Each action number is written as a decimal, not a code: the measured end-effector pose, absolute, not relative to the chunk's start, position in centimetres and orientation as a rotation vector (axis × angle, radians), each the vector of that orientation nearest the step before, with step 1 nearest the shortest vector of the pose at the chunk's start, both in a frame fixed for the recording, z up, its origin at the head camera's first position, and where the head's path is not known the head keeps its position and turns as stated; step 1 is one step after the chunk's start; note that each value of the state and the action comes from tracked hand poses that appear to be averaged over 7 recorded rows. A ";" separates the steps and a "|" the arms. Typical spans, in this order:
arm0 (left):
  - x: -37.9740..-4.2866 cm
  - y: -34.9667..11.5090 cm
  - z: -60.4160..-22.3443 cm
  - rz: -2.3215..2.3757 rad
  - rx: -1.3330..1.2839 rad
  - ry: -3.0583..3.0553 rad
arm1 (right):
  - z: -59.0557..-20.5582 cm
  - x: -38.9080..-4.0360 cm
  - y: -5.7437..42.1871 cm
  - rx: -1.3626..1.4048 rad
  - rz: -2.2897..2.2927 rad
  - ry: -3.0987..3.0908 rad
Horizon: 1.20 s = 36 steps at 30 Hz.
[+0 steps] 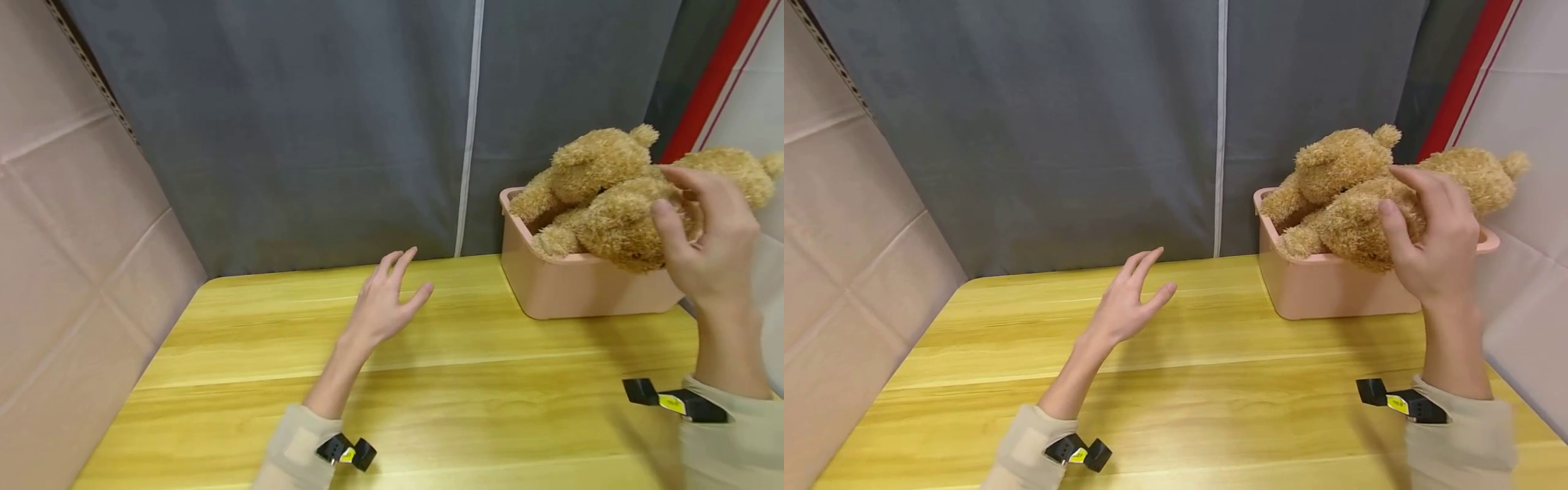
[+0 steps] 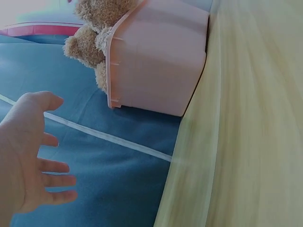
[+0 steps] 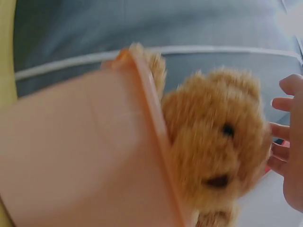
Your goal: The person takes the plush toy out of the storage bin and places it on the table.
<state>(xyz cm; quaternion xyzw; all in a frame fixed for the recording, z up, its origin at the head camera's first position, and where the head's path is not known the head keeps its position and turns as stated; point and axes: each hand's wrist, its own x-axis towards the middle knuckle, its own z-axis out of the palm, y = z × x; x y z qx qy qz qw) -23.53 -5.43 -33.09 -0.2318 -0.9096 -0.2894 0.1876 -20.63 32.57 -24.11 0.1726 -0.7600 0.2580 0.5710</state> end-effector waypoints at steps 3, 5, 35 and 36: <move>-23.6 -5.0 -33.2 -0.825 -0.666 -2.559 | -24.7 -21.1 34.0 0.376 0.599 -1.776; -23.7 -4.7 -33.3 -0.841 -0.685 -2.548 | -25.2 -21.3 35.0 0.356 0.602 -1.781; -24.5 1.5 -32.6 -1.026 -0.899 -2.424 | -31.0 -22.0 43.4 -0.326 0.853 -1.968; -24.5 1.6 -32.5 -1.031 -0.903 -2.422 | -31.1 -22.0 43.6 -0.365 0.864 -1.981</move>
